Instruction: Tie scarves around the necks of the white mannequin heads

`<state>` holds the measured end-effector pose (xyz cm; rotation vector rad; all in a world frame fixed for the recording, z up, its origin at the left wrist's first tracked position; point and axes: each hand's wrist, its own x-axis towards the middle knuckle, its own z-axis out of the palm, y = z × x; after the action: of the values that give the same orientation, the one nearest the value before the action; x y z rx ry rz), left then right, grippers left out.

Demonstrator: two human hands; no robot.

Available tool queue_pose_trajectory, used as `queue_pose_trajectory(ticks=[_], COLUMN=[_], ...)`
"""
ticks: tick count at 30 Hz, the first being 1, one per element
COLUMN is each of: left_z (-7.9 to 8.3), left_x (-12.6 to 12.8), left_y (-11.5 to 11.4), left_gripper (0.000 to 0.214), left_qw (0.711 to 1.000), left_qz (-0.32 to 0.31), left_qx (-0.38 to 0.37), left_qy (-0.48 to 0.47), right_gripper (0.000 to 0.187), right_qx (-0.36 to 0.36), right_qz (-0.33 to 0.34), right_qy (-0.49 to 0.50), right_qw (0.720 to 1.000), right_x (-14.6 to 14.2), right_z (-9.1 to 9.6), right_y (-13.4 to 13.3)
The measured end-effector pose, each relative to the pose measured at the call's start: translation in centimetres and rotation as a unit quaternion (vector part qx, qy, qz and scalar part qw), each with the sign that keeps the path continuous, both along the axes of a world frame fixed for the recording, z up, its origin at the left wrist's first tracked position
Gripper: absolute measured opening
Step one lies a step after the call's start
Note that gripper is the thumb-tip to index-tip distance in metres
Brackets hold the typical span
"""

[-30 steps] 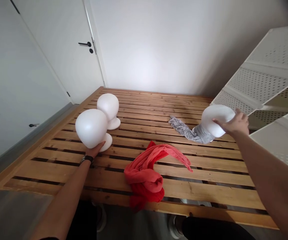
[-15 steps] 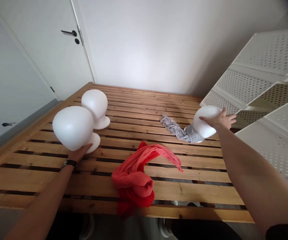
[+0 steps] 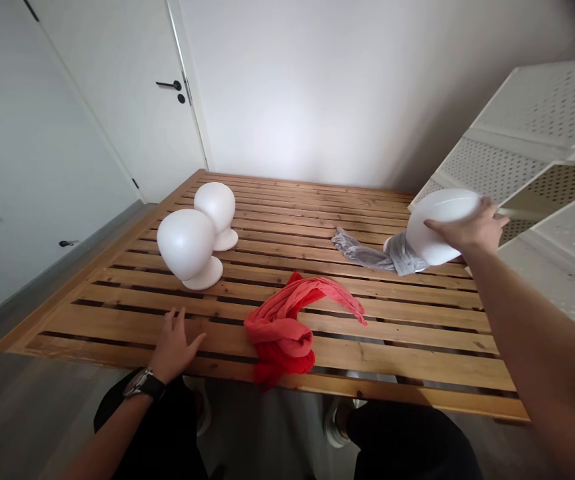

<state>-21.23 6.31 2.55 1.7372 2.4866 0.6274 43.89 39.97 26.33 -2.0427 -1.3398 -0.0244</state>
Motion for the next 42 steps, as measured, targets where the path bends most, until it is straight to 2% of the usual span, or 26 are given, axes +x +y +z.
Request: queue_pose_trajectory(ticks=[2, 4, 7, 10, 14, 17, 19, 21, 24, 27, 33, 36, 39, 42], left_z=[1.1, 2.7, 5.1, 6.8, 7.3, 6.3, 4.9, 3.2, 0.9, 0.2, 1.7, 2.4, 3.0, 3.8], left_x=[2.8, 6.3, 12.1, 17.5, 23.4, 26.9, 29.0, 30.6, 32.1, 32.4, 32.3, 31.8, 30.4, 28.2], left_y=[-1.0, -1.5, -1.9, -2.3, -1.7, 0.0, 1.3, 2.5, 3.9, 4.6, 4.5, 3.4, 2.0, 0.6], left_gripper=[0.082, 0.067, 0.048, 0.036, 0.040, 0.043, 0.044, 0.046, 0.048, 0.046, 0.041, 0.038, 0.038, 0.036], left_qw=[0.998, 0.991, 0.967, 0.932, 0.904, 0.873, 0.844, 0.831, 0.851, 0.870, 0.861, 0.860, 0.870, 0.868], left_qz=[-0.048, -0.116, -0.238, -0.346, -0.407, -0.460, -0.494, -0.501, -0.467, -0.450, -0.480, -0.492, -0.475, -0.475], left_qx=[0.031, 0.065, 0.091, 0.094, 0.124, 0.151, 0.155, 0.134, 0.073, 0.032, 0.018, -0.028, -0.084, -0.111], left_qy=[0.003, 0.002, -0.022, -0.054, -0.036, 0.062, 0.143, 0.202, 0.229, 0.201, 0.167, 0.136, 0.101, 0.096], right_gripper=[0.127, 0.126, 0.124, 0.131, 0.126, 0.121, 0.121, 0.122, 0.121, 0.119, 0.123, 0.124, 0.122, 0.122], right_qx=[0.007, 0.019, 0.037, 0.025, -0.030, -0.046, -0.055, -0.072, -0.101, -0.112, -0.118, -0.115, -0.111, -0.119], right_qz=[0.040, 0.080, 0.135, 0.184, 0.198, 0.200, 0.198, 0.196, 0.191, 0.196, 0.203, 0.211, 0.223, 0.228], right_qy=[-0.046, -0.080, -0.110, -0.112, -0.050, -0.022, -0.016, -0.016, -0.008, -0.003, 0.001, 0.001, 0.000, 0.002], right_qw=[0.998, 0.993, 0.984, 0.976, 0.978, 0.978, 0.979, 0.978, 0.976, 0.974, 0.972, 0.971, 0.969, 0.966], right_x=[-1.0, -2.8, -6.5, -10.8, -15.8, -18.4, -19.7, -20.7, -21.7, -22.1, -22.3, -22.0, -21.6, -21.3], right_z=[2.6, 4.5, 5.0, 3.0, -1.1, -3.4, -4.2, -4.5, -4.3, -4.2, -4.6, -4.6, -4.4, -4.1], right_y=[-3.2, -6.9, -12.7, -17.8, -22.3, -23.8, -24.1, -24.1, -23.9, -23.6, -23.3, -23.0, -22.8, -22.7])
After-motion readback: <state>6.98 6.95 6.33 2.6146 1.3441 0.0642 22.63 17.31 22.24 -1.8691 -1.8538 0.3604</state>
